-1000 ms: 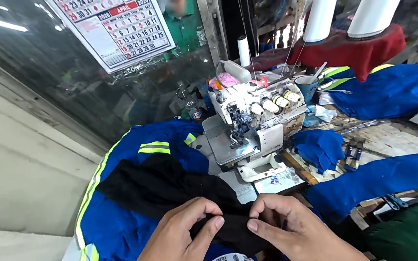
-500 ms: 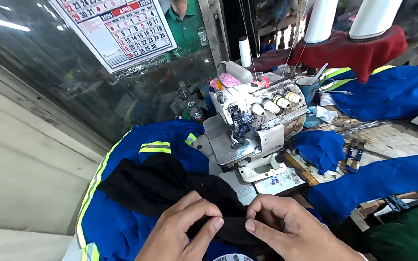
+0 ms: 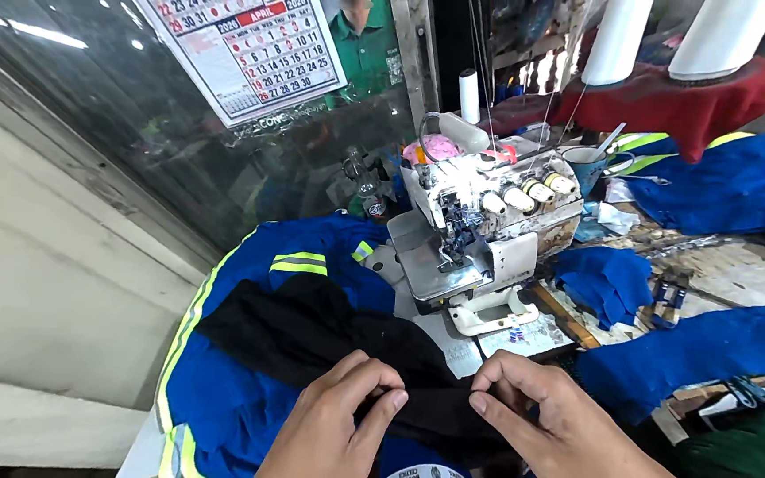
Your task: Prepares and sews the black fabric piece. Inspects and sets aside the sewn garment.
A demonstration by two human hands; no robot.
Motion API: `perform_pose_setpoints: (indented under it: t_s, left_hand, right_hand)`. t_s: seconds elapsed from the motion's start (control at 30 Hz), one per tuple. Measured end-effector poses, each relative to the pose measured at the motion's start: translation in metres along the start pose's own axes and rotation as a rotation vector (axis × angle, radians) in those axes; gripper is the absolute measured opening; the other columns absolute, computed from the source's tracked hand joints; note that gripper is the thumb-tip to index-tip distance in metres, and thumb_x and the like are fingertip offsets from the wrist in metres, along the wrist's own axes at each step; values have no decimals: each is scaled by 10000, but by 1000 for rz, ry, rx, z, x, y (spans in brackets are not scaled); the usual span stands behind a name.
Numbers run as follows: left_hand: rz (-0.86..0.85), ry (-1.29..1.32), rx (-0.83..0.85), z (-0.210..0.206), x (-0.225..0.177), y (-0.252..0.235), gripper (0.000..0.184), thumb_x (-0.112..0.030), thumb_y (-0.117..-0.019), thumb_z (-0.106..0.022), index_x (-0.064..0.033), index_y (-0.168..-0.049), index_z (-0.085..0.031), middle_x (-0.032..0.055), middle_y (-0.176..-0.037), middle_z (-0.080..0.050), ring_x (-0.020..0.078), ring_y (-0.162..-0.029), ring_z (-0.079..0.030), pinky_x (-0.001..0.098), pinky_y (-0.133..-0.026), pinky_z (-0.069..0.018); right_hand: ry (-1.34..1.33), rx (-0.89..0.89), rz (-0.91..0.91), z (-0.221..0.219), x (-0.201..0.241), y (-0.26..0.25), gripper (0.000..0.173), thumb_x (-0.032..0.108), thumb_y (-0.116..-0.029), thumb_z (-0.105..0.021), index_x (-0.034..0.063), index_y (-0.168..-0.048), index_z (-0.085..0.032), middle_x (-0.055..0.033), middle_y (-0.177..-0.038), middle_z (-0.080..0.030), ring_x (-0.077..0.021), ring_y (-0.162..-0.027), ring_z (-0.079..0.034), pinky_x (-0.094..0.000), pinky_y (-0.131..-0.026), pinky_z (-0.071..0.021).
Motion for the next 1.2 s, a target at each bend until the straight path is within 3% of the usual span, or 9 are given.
perform_pose_setpoints:
  t_s: [0.17,0.37,0.5,0.6,0.8,0.93,1.0,1.1,1.2]
  left_hand:
    - [13,-48,-58,-2,0,1,271,-410,-1058,-543,-182,-1064,-691,-67,-897,-685,28,-766,-645,230,-663,-562]
    - [-18,170,21,0,5,3,222,-331,-1028,-602,-167,-1146,-695,-38,-1016,-690,78,-901,-663,278,-783,-591]
    - [-23,119,-88,4,10,6,161,-326,-1014,-637,-213,-1082,-730,-32,-1022,-640,60,-852,-626,226,-691,-565]
    - [-26,83,-187,10,8,8,153,-325,-1005,-653,-235,-1046,-771,-32,-1055,-652,59,-908,-650,236,-729,-594]
    - [-2,186,-164,7,-3,3,231,-273,-1089,-494,-111,-1119,-655,-21,-912,-674,57,-767,-638,242,-667,-560]
    - [8,401,-95,13,-5,-4,202,-219,-1028,-619,-51,-1050,-728,43,-995,-727,120,-903,-694,308,-807,-596]
    - [-3,443,-32,17,6,-8,155,-160,-999,-657,-30,-1032,-734,49,-982,-731,124,-901,-694,315,-817,-594]
    - [46,305,166,58,40,-15,160,-162,-996,-654,-40,-1073,-724,44,-954,-729,111,-801,-683,315,-722,-595]
    - [195,5,280,159,49,-47,168,-90,-980,-623,-15,-1103,-710,75,-948,-715,134,-808,-666,354,-760,-572]
  right_hand:
    - [-11,-19,0,3,1,-2,174,284,-1032,-616,116,-1054,-656,20,-821,-621,-75,-657,-577,-239,-566,-505]
    - [57,-37,-47,10,5,0,224,348,-1053,-577,144,-1085,-664,31,-801,-622,-68,-645,-576,-236,-552,-494]
    - [57,-46,6,8,5,-2,163,273,-1033,-613,122,-1072,-661,25,-758,-610,-71,-603,-561,-241,-520,-484]
    - [71,-40,0,6,5,-2,162,275,-1029,-616,125,-1066,-661,27,-756,-614,-74,-605,-569,-248,-523,-492]
    - [78,-32,1,6,14,-5,162,256,-1032,-612,104,-1067,-656,10,-738,-611,-85,-590,-566,-262,-519,-494]
    - [77,-33,-20,5,20,-9,175,243,-1029,-615,81,-1080,-658,-16,-735,-612,-119,-598,-579,-305,-539,-508]
    - [63,-15,-12,-8,23,-21,188,231,-1024,-614,62,-1092,-659,-40,-755,-625,-143,-614,-596,-337,-562,-528]
    - [7,28,60,-41,40,-60,189,228,-1019,-614,65,-1098,-668,-61,-810,-663,-171,-666,-639,-390,-619,-566]
    - [-100,56,162,-74,99,-128,193,226,-1018,-578,77,-1103,-667,-59,-858,-683,-174,-740,-666,-410,-683,-576]
Point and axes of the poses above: each hand's wrist, its own y-axis away from the middle knuckle, its own z-axis out of the back of the hand, x = y × z, the point moved 9 cm from there along -y, towards the middle knuckle
